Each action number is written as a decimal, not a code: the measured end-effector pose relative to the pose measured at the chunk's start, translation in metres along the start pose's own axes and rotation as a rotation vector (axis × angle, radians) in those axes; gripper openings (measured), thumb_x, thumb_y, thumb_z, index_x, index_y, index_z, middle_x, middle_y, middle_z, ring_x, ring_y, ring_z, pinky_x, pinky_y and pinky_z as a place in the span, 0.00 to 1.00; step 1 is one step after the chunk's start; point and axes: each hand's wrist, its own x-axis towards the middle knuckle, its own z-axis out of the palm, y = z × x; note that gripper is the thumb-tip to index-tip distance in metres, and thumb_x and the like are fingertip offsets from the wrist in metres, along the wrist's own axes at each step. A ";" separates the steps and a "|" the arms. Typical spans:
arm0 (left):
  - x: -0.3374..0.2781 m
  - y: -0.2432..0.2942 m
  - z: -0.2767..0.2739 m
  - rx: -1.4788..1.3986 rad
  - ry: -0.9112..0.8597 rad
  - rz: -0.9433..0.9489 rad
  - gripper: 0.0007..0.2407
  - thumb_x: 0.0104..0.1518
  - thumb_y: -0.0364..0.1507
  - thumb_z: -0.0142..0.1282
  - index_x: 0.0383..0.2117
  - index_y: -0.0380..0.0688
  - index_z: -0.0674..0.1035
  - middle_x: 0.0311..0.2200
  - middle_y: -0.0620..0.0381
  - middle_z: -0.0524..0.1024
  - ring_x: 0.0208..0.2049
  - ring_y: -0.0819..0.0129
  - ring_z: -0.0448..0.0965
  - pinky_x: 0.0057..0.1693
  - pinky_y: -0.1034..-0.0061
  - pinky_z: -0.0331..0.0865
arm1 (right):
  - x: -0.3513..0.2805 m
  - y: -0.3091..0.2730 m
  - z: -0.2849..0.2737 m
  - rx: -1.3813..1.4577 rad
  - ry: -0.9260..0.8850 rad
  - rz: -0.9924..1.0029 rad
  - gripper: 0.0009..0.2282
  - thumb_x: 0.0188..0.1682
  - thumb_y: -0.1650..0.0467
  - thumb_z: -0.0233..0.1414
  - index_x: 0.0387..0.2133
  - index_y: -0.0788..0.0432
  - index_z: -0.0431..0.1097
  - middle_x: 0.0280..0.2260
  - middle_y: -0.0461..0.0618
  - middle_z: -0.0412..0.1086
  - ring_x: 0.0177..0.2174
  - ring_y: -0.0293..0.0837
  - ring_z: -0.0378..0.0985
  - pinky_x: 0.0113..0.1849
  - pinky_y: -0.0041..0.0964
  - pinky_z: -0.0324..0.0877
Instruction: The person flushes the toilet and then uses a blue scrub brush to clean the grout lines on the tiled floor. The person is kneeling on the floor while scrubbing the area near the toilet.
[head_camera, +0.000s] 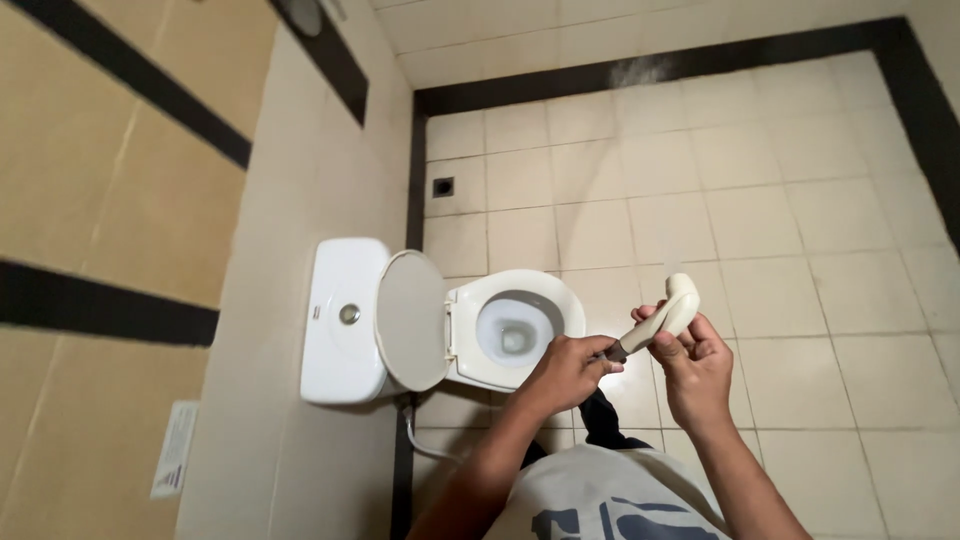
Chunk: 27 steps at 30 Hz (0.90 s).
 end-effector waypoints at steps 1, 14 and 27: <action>-0.003 -0.002 -0.003 -0.006 0.023 -0.009 0.08 0.55 0.27 0.61 0.39 0.41 0.82 0.19 0.48 0.72 0.20 0.65 0.67 0.32 0.68 0.67 | 0.003 -0.001 0.004 -0.002 -0.023 0.010 0.18 0.53 0.71 0.55 0.54 0.69 0.64 0.50 0.57 0.74 0.51 0.48 0.77 0.50 0.42 0.74; -0.052 -0.013 -0.024 -0.105 0.275 -0.162 0.10 0.54 0.30 0.64 0.41 0.41 0.83 0.21 0.49 0.78 0.22 0.69 0.73 0.34 0.71 0.70 | 0.015 0.015 0.050 0.020 -0.279 0.152 0.17 0.53 0.71 0.55 0.54 0.68 0.66 0.50 0.56 0.74 0.51 0.48 0.77 0.51 0.45 0.75; -0.043 0.005 -0.015 -0.065 0.209 -0.127 0.09 0.55 0.30 0.63 0.38 0.40 0.83 0.22 0.50 0.78 0.23 0.66 0.74 0.36 0.70 0.71 | 0.007 0.006 0.032 -0.011 -0.182 0.109 0.18 0.54 0.70 0.55 0.54 0.69 0.65 0.50 0.58 0.74 0.52 0.48 0.78 0.52 0.44 0.75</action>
